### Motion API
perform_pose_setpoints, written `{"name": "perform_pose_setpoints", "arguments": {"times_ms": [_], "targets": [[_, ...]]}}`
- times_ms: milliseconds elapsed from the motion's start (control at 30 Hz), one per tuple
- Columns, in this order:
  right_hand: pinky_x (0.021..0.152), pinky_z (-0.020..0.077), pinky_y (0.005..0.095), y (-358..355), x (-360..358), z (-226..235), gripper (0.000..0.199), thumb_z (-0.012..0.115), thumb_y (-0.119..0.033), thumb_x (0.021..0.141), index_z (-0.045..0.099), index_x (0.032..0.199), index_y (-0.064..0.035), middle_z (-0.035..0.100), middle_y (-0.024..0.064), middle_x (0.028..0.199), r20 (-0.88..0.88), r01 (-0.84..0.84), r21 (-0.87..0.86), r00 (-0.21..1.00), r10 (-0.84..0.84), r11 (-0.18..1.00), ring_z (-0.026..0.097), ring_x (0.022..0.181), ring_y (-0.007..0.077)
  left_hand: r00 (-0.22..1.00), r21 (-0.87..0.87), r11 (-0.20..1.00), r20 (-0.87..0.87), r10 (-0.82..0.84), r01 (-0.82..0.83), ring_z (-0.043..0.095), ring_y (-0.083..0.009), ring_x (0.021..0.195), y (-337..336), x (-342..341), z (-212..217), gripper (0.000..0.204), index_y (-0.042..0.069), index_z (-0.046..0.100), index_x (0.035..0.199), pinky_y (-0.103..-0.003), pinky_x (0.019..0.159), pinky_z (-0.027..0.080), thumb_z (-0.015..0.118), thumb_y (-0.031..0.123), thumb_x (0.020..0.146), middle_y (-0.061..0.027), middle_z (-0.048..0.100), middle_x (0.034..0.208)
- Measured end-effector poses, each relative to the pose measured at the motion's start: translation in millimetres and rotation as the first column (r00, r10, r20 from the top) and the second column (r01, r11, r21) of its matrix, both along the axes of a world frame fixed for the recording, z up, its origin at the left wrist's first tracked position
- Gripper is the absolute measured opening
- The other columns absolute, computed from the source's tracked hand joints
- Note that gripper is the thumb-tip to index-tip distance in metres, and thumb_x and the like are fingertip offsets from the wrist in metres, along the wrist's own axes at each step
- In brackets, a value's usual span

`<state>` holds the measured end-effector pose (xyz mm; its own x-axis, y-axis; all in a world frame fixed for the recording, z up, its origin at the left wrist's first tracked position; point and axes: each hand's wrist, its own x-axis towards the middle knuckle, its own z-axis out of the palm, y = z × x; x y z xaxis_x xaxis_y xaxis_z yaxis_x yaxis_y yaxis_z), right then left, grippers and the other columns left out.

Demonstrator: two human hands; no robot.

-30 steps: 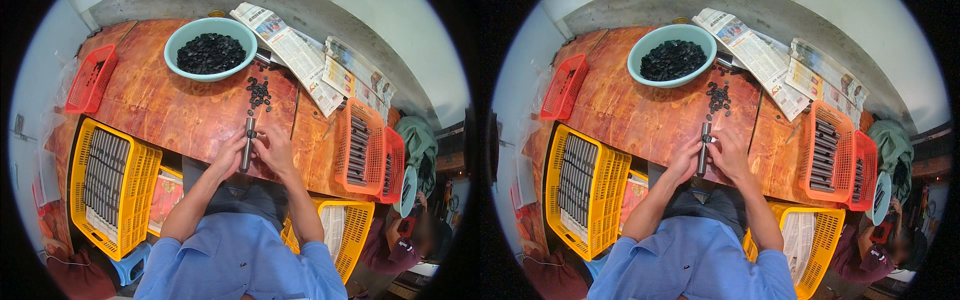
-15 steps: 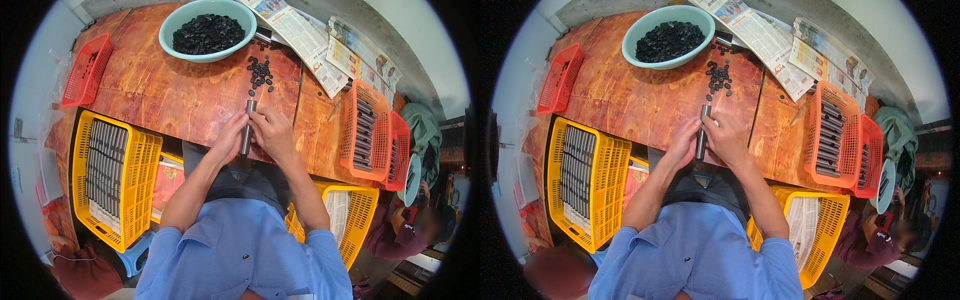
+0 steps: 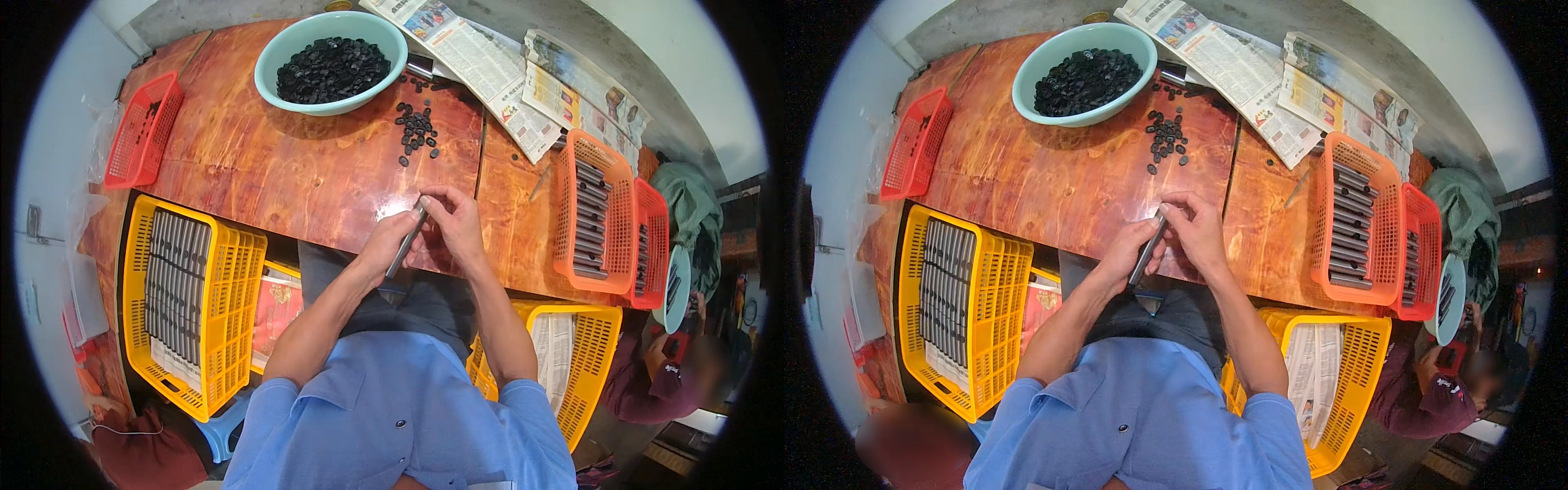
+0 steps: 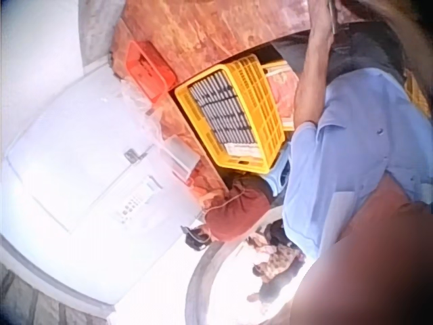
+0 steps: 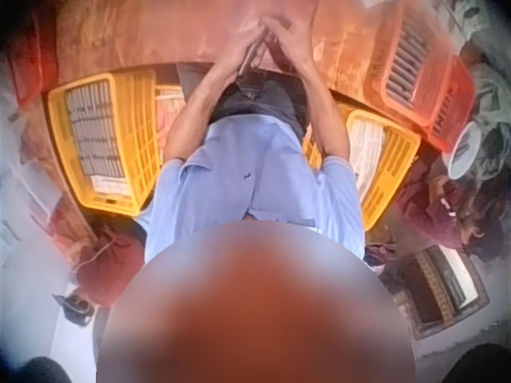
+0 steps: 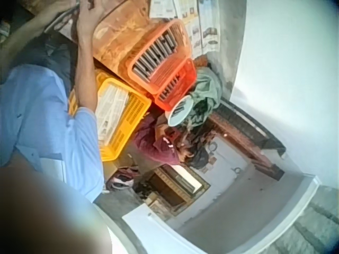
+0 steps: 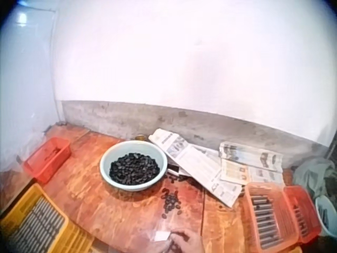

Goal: The person repeatedly picks small dark seeds from a bowl and places them into a cylindrical metal tool on a wooden table. The person then removes the filled tool and places it into a yellow basket. This cycle is repeated multiple times.

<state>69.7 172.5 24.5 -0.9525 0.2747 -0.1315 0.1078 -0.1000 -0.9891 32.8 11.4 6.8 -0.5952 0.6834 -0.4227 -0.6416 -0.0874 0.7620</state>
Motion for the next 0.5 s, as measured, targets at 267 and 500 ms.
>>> {"name": "perform_pose_setpoints", "arguments": {"times_ms": [267,500], "targets": [[0.07,0.0532,0.0243,16,0,-12,0.025,0.068,-0.011,0.1,0.065,0.121,0.003,0.071,0.0073,0.1,-0.083,0.104,-0.043,0.991,-0.107,0.994,0.065,0.085,0.0099,0.991,-0.009,0.998,-0.121,-0.063,0.062,0.062,-0.01,0.069,12,2,-5,0.03,0.004,0.058,0.11,-0.025,0.063,0.054,0.051,0.033,0.111,-0.0047,0.066,0.089],[0.06,0.0458,0.0198,21,4,2,0.027,0.068,-0.017,0.101,0.066,0.122,-0.0013,0.07,0.001,0.095,-0.053,0.11,-0.049,0.992,-0.112,0.993,0.06,0.073,0.0043,0.94,-0.105,0.991,-0.323,-0.115,0.085,0.064,-0.0106,0.081,10,-1,-3,0.031,0.003,0.057,0.123,-0.028,0.073,0.054,0.05,0.031,0.111,-0.0046,0.066,0.096]]}}
